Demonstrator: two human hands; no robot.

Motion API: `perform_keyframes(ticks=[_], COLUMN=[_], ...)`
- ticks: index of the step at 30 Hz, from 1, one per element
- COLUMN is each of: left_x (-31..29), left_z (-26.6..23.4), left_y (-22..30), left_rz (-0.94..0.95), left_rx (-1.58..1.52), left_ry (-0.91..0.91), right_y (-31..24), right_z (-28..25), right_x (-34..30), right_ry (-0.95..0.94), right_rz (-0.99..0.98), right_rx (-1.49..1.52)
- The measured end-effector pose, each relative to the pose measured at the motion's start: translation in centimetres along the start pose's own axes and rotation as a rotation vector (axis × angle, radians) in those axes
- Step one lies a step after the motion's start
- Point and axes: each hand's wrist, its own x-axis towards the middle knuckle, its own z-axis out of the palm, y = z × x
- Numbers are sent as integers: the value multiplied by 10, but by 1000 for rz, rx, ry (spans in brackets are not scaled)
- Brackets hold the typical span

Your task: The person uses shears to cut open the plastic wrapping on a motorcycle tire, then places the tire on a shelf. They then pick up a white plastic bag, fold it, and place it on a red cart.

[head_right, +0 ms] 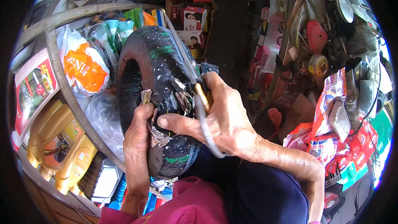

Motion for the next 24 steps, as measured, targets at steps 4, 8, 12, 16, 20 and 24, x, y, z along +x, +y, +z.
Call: perform_keyframes(ticks=[4, 8, 12, 16, 20, 24], left_x=[2, 2, 1, 1, 0, -1], left_z=[5, -4, -8, -11, -20, -25], left_y=[-1, 4, 2, -1, -1, -1], left_rz=[24, 31, 60, 97, 134, 169], left_rx=[13, 70, 120, 161, 213, 284], left_ry=[-14, -20, 16, 32, 2, -54], right_y=[4, -13, 2, 6, 15, 20], right_z=[-5, -17, -17, -22, -24, -21], right_x=[2, -5, -3, 0, 2, 2], right_ry=[-74, -212, -285, -300, -353, -346], right_rz=[92, 180, 59, 112, 114, 81], right_rx=[135, 235, 340, 389, 457, 473])
